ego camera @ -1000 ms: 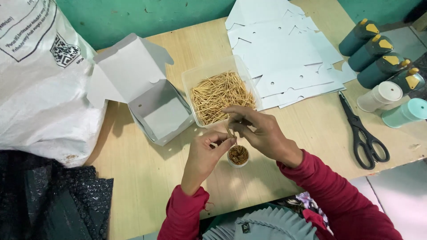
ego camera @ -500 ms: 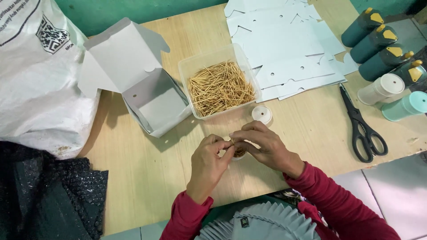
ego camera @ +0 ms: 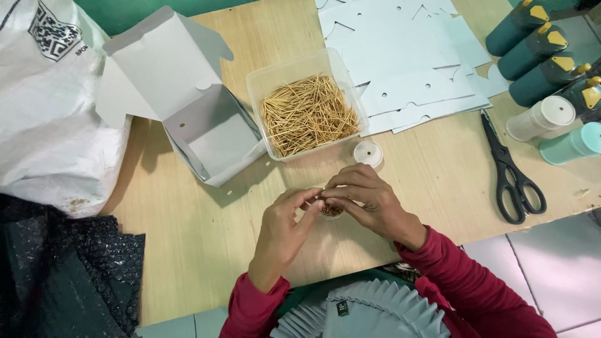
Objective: Manually transferring toothpicks from a large rectangular container into a small round container to fill it.
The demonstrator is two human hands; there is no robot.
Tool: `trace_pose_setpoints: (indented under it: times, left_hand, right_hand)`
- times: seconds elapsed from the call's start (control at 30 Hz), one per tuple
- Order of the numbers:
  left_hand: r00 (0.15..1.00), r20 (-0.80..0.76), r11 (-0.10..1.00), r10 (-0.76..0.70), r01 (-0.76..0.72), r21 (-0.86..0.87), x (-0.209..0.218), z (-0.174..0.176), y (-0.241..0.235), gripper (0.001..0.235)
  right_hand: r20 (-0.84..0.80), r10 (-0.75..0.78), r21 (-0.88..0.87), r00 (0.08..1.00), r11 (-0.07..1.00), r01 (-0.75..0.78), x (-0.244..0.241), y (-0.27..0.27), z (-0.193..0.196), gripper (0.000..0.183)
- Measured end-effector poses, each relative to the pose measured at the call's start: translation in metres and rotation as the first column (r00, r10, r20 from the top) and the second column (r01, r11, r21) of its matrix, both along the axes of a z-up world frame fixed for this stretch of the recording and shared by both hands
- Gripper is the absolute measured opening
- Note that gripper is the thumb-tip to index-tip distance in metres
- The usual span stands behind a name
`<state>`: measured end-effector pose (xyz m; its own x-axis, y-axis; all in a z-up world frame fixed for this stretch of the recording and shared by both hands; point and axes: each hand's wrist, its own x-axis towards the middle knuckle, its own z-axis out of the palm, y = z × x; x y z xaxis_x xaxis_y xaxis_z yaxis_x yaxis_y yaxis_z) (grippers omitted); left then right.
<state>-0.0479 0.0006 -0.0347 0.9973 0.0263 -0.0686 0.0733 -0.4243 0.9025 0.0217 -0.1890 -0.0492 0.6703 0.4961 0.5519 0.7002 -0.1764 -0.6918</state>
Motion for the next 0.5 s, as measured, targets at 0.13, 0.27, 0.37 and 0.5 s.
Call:
trace_pose_setpoints:
  times: [0.13,0.27,0.37,0.5]
  left_hand:
    - [0.999,-0.014,0.996,0.035,-0.036,-0.077,-0.006,0.003,0.009,0.034]
    - [0.988,-0.017,0.98,-0.156,0.152,-0.127,-0.01,-0.006,0.007,0.064]
    - [0.978,0.046,0.971,-0.201,0.206,-0.123,-0.006,-0.023,-0.001,0.078]
    - [0.979,0.128,0.977,-0.162,0.177,-0.117,0.002,-0.034,-0.014,0.079]
  right_hand:
    - [0.068,0.031,-0.12,0.997,0.993,-0.022,-0.004,-0.008,-0.007,0.015]
    - [0.007,-0.017,-0.16,1.0,0.987,0.018,-0.008,-0.019,-0.003,0.029]
    - [0.056,-0.086,-0.216,0.995,0.972,0.096,-0.009,-0.027,-0.015,0.04]
    - [0.241,-0.083,-0.419,0.967,0.89,0.181,-0.022,-0.024,-0.03,0.053]
